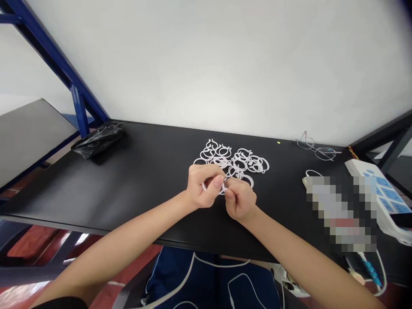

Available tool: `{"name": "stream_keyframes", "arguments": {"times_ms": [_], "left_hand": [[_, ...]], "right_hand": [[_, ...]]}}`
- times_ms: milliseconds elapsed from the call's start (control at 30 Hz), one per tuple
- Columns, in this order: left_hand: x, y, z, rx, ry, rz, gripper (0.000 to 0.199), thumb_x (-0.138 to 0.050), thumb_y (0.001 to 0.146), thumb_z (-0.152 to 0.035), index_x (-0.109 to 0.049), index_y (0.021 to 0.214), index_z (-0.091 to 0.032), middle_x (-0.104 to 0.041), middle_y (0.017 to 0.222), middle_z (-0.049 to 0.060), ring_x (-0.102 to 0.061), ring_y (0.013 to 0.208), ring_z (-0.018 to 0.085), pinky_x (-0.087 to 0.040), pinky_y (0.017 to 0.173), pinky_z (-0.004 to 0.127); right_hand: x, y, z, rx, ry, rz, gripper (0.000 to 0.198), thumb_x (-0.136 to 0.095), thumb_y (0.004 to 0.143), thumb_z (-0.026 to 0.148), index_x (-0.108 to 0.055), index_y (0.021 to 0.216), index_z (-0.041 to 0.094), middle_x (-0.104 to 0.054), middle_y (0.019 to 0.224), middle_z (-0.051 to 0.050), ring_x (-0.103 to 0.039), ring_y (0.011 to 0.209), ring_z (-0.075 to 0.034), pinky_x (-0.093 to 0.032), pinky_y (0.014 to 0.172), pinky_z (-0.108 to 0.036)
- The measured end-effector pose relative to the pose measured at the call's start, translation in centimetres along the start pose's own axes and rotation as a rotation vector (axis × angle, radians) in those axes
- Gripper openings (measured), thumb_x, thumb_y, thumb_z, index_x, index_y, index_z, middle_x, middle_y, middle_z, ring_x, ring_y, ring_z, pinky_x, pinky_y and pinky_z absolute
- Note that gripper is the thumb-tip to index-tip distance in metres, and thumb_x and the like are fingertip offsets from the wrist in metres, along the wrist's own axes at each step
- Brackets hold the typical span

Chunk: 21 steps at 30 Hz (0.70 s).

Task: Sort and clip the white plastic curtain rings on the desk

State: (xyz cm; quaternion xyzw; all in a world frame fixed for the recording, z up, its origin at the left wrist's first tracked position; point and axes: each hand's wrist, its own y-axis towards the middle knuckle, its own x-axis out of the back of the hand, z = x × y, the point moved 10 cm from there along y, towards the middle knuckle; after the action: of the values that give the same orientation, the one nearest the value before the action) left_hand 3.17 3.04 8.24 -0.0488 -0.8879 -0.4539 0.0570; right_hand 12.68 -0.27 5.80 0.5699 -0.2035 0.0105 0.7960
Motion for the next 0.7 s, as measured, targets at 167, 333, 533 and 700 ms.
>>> {"name": "stream_keyframes", "arguments": {"times_ms": [167,333,533,700], "left_hand": [[0.0,-0.1,0.1,-0.001,0.01,0.0,0.05,-0.034,0.096,-0.044,-0.051,0.058,-0.017,-0.044,0.047,-0.001,-0.036,0.041,0.008,-0.03,0.043,0.023],[-0.1,0.0,0.1,-0.008,-0.008,0.008,0.049,-0.035,0.096,-0.043,-0.051,0.058,-0.016,-0.046,0.047,-0.001,-0.037,0.041,0.008,-0.03,0.043,0.023],[0.1,0.1,1.1,0.023,0.042,0.017,0.053,-0.031,0.097,-0.046,-0.053,0.059,-0.016,-0.046,0.047,-0.001,-0.037,0.041,0.008,-0.031,0.044,0.023],[2.3,1.1,0.7,-0.208,0.354,-0.031,0.05,-0.041,0.09,-0.059,-0.059,0.069,-0.017,-0.041,0.046,-0.004,-0.04,0.044,0.01,-0.035,0.05,0.025]], "right_hand": [[0.0,0.0,0.0,-0.006,-0.003,0.007,0.016,-0.04,0.096,0.021,-0.043,0.081,0.025,-0.046,0.056,0.003,-0.038,0.045,-0.013,-0.033,0.045,-0.027],[-0.1,-0.2,0.0,-0.012,-0.002,0.01,0.015,-0.043,0.095,0.02,-0.044,0.081,0.025,-0.048,0.056,0.003,-0.039,0.045,-0.014,-0.034,0.046,-0.027],[0.0,-0.1,-1.1,-0.105,-0.111,0.006,0.017,-0.045,0.093,0.023,-0.046,0.077,0.025,-0.051,0.056,0.002,-0.044,0.046,-0.014,-0.037,0.049,-0.028],[1.1,0.4,-1.6,-0.102,-0.197,-0.044,0.026,-0.044,0.094,0.019,-0.044,0.068,0.023,-0.042,0.052,0.003,-0.038,0.045,-0.012,-0.032,0.048,-0.027]]}}
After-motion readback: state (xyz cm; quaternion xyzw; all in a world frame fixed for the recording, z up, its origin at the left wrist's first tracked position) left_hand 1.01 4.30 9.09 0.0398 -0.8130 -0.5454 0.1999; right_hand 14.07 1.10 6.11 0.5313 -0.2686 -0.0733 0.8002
